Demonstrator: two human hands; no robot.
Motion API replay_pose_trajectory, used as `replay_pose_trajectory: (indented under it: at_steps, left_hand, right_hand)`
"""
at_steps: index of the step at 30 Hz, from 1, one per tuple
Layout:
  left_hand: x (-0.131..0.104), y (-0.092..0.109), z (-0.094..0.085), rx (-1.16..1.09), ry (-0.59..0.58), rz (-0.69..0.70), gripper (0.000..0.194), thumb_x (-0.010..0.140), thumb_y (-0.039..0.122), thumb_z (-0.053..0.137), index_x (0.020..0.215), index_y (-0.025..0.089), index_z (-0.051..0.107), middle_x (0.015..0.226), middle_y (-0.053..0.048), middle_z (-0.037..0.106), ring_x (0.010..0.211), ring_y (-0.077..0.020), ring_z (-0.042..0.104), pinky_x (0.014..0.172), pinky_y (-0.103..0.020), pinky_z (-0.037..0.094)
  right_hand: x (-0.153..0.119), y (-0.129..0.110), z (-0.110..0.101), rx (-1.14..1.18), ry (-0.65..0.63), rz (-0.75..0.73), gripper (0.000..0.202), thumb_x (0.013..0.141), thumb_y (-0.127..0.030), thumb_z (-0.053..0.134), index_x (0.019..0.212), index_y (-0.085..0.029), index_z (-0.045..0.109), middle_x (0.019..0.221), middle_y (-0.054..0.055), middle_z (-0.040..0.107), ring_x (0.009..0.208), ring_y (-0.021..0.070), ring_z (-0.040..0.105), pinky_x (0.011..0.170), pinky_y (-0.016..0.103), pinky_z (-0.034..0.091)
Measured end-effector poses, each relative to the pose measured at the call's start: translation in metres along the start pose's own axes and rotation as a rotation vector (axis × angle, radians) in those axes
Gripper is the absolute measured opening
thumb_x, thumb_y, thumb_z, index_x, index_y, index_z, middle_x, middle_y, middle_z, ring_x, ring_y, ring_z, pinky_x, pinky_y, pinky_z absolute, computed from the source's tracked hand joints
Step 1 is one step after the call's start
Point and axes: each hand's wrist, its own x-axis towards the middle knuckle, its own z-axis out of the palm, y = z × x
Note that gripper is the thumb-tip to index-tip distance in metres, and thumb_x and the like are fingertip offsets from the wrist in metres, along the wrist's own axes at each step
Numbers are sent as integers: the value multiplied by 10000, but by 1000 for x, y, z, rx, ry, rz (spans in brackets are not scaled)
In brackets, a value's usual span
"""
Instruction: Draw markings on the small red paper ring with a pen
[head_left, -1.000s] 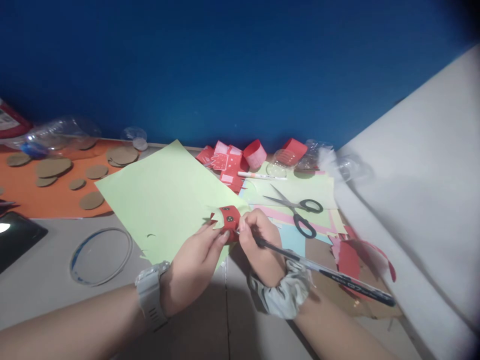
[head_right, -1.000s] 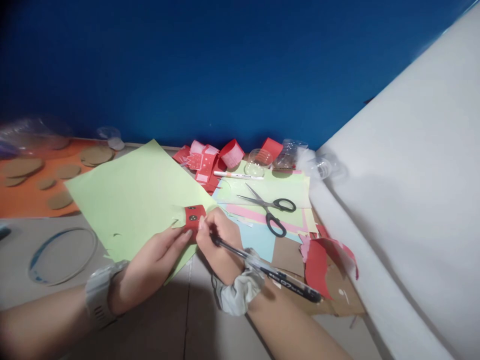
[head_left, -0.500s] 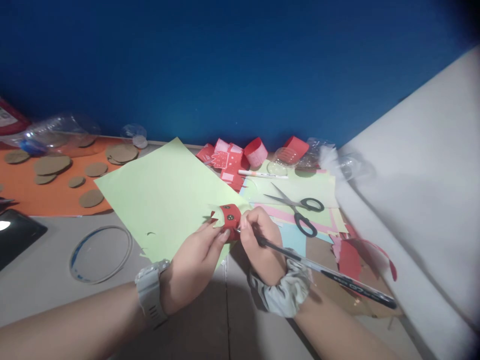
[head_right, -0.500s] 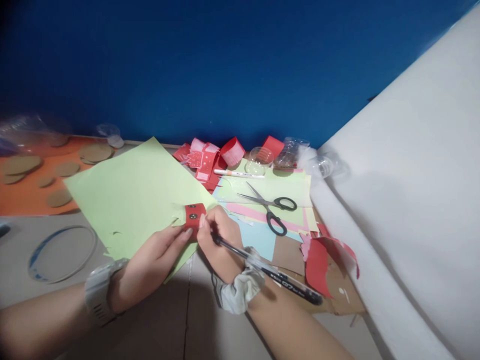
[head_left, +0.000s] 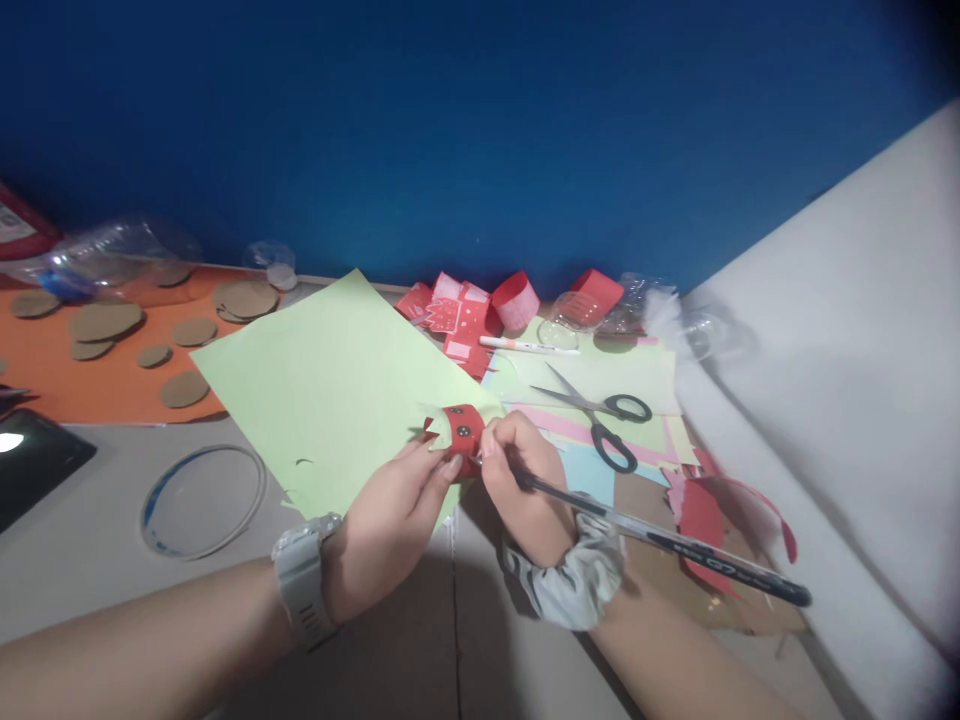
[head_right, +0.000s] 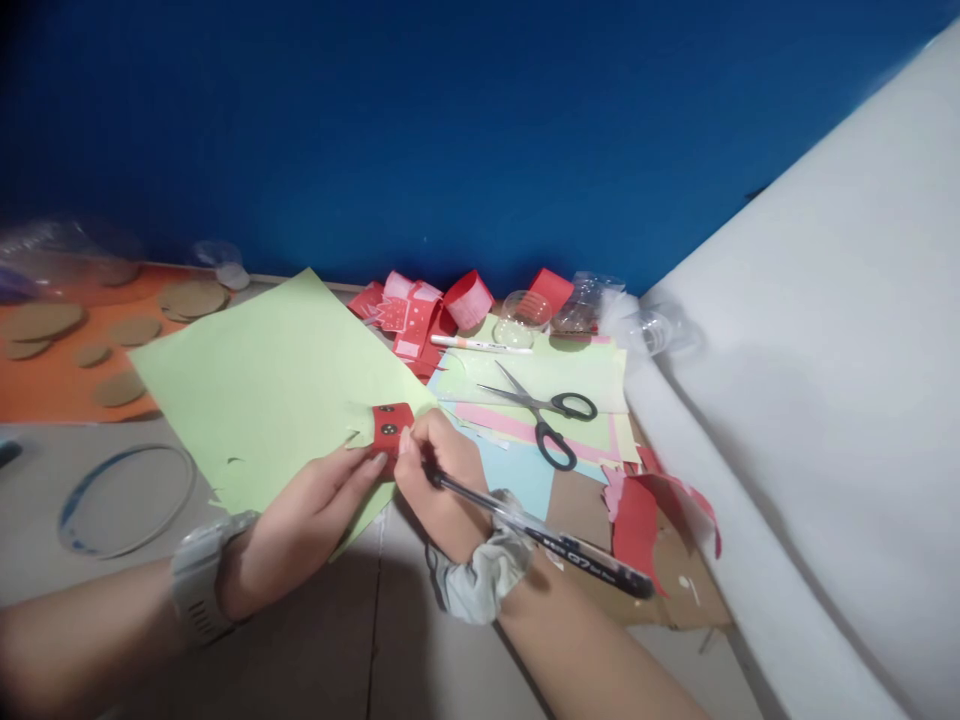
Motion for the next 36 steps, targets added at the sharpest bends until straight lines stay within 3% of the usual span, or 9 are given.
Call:
replay_pose_trajectory:
  at_steps: [4,10,16,23,29,36]
  left_hand:
    - [-1,0,0,15,0,-7,261,980,225,414,825,205,623,826,-44,705,981,-240,656,988,-367,463]
    - [-1,1,0,33,-10,-47,265,981,246,410,851,196,635,873,-66,729,941,-251,664,958,-392,477]
    - [-2,1,0,23,-5,-23,268,982,234,411,840,195,635,893,-64,729,935,-239,660,948,-365,470]
    - [-2,-1,0,-5,-3,-22,269,988,239,408,830,190,621,933,-67,721,951,-230,650,936,-343,465]
    - [-1,1,0,4,-6,-34,264,982,249,412,804,199,600,869,-56,711,888,-224,652,906,-344,476]
    - [0,1,1,-6,-11,-88,279,982,282,392,807,192,591,894,-76,703,896,-239,641,887,-356,466]
  right_hand:
    - [0,0,-2,-24,-46,7,242,946,-271,477,727,-228,384,646,-50,420,572,119,375,550,268,325]
    - [0,-1,0,-34,5,-16,233,950,-263,463,735,-228,379,659,-48,424,575,117,383,560,266,336]
    - [1,-2,-2,-51,-67,-11,237,930,-246,471,716,-227,371,634,-50,419,564,117,366,543,267,322]
    - [1,-1,-1,-43,-12,-18,233,947,-266,461,734,-231,375,657,-47,428,577,121,386,560,270,341]
    - [2,-4,-3,-50,-78,-44,247,924,-240,480,704,-228,370,646,-45,443,564,116,388,542,264,335]
    - [1,-2,-1,-54,-17,-28,230,939,-257,471,727,-232,383,645,-46,435,573,122,395,552,269,339]
